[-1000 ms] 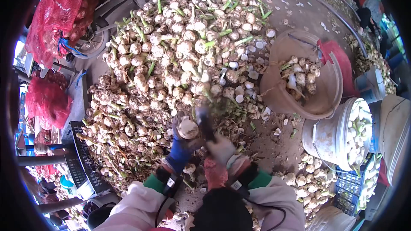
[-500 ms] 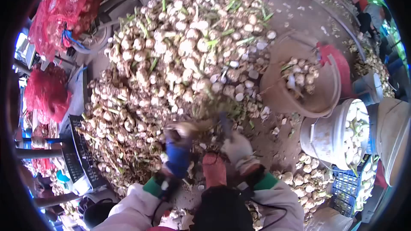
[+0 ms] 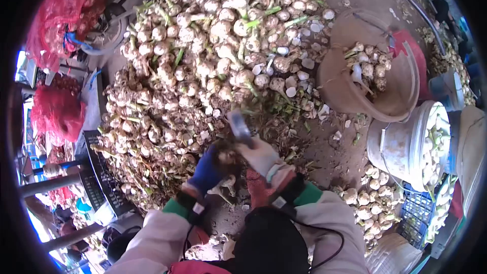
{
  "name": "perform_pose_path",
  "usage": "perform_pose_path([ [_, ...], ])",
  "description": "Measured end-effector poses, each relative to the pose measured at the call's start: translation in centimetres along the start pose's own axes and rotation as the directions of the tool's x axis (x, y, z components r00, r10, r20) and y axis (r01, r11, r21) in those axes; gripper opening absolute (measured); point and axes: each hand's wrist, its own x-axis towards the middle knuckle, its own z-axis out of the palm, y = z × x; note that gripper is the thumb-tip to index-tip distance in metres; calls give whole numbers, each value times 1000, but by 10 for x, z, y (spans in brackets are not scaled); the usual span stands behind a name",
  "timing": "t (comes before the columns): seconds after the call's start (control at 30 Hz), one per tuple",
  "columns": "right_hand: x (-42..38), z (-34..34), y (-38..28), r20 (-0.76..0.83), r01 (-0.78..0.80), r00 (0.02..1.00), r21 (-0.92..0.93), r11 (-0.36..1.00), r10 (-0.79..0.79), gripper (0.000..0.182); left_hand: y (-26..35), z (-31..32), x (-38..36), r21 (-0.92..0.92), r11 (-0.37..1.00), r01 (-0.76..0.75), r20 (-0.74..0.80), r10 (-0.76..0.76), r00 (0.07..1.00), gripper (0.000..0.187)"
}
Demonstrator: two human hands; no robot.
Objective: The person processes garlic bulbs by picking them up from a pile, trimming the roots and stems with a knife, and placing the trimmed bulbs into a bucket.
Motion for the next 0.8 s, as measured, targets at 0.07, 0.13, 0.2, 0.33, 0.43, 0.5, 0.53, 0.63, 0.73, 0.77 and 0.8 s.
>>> perform_pose_path([
  [0.07, 5, 19, -12, -45, 163, 987, 264, 951, -157, 31, 37, 3, -2, -311, 929, -199, -109, 173, 979, 65],
  [0.13, -15, -15, -74, -163, 280, 913, -415, 866, -373, 28, 61, -12, 12, -697, 691, -193, -178, 94, 980, 65],
  [0.2, -6, -34, -85, -337, 168, 850, -556, 814, -406, 17, 48, -14, 17, -799, 593, -96, -172, -73, 982, 54],
  [0.33, -28, -18, -109, -73, 323, 759, -820, 472, -647, 10, 37, -23, 31, -346, 926, -154, -130, 115, 985, 57],
  [0.43, -42, 11, -117, 274, 476, 609, -877, 66, -745, 7, -12, -8, 32, 459, 791, -404, 47, 432, 901, 47],
  [0.5, -41, 13, -117, 331, 460, 549, -886, -53, -768, 7, -18, 14, 27, -382, 880, -283, -147, 245, 958, 46],
  [0.53, -37, 11, -114, 357, 474, 625, -880, -26, -694, 8, -19, 22, 26, -956, 273, -106, -119, -30, 992, 46],
  [0.63, 8, -34, -68, 46, 379, 740, -853, 359, -671, 8, 16, -7, 20, -373, 896, -241, -264, 146, 953, 28],
  [0.73, 6, -68, -43, -361, -78, 914, -602, 795, -184, 18, 56, -17, 31, -887, 440, -141, -177, -42, 983, 16],
  [0.77, 0, -56, -29, -358, -88, 918, -601, 794, -169, 18, 58, -19, 31, -670, 732, -121, -149, 28, 989, 17],
  [0.8, -1, -36, -14, -262, 13, 952, -481, 877, -157, 20, 60, -22, 33, -357, 926, -124, -83, 101, 991, 21],
])
